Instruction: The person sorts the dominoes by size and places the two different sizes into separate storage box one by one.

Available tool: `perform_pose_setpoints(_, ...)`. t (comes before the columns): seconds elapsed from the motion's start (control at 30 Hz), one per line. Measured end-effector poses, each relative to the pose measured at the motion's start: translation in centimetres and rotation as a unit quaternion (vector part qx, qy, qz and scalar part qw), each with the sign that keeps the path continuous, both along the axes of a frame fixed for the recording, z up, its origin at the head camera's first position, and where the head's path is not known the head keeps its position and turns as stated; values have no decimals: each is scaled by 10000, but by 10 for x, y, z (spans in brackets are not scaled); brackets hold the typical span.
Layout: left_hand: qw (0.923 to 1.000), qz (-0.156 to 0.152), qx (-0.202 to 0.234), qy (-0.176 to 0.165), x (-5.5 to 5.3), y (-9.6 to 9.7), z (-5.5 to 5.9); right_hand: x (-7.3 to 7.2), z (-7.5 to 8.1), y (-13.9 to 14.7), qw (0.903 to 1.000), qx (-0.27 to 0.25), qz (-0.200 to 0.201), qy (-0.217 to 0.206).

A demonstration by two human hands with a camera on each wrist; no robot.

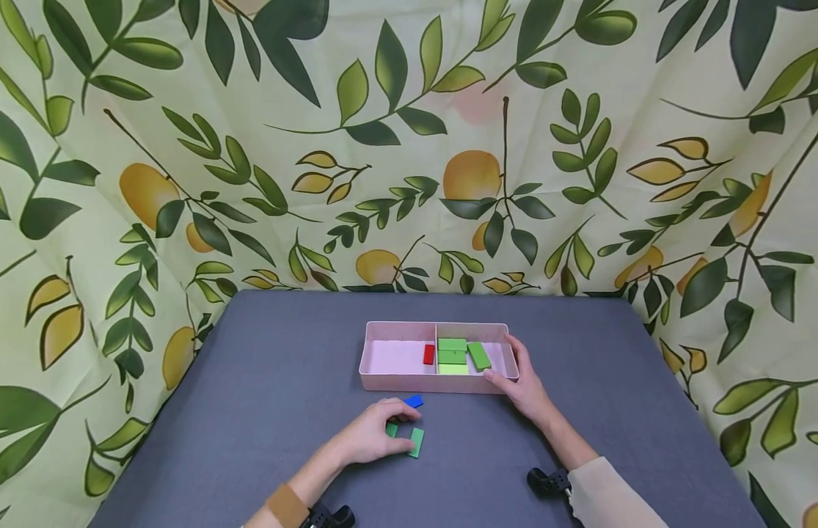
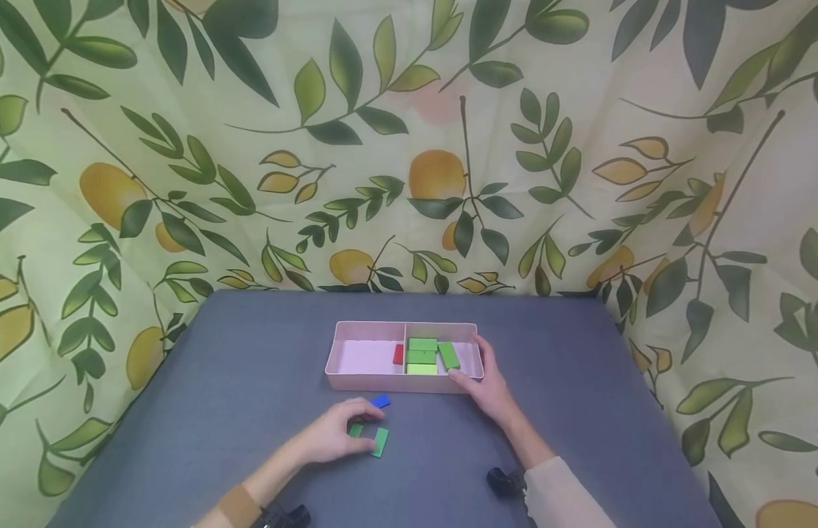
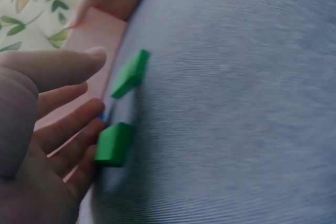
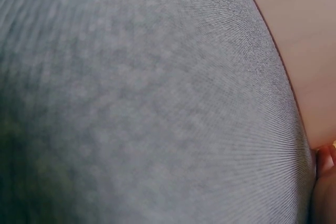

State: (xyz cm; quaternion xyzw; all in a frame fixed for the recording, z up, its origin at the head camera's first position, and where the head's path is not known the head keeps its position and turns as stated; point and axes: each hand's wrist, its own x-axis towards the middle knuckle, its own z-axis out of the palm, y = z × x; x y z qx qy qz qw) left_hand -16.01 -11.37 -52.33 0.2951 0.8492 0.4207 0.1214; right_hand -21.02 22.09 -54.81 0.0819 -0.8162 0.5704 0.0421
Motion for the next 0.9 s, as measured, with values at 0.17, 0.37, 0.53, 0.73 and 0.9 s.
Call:
perform_pose_setpoints(0.17,9987,-165,-396,290,3,0,-4,0,1,0,10000,20,-3,-57)
perform_pose_setpoints(0.37,9949,-202,-760,627,8,3,-2,0,1,-2,10000,42,-12,-49)
perform_pose_setpoints(0.53,9936,-112,-896,685,9,5,0,0,2,-1,9999,126,-10,-84)
perform_pose_setpoints(0.73,9956,1,-760,543,7,7,1,0,0,-1,10000,45,20,-48)
perform_pose_setpoints(0.9,9996,85,-258,85,4,8,4,0,0,-1,10000,8,29,-17)
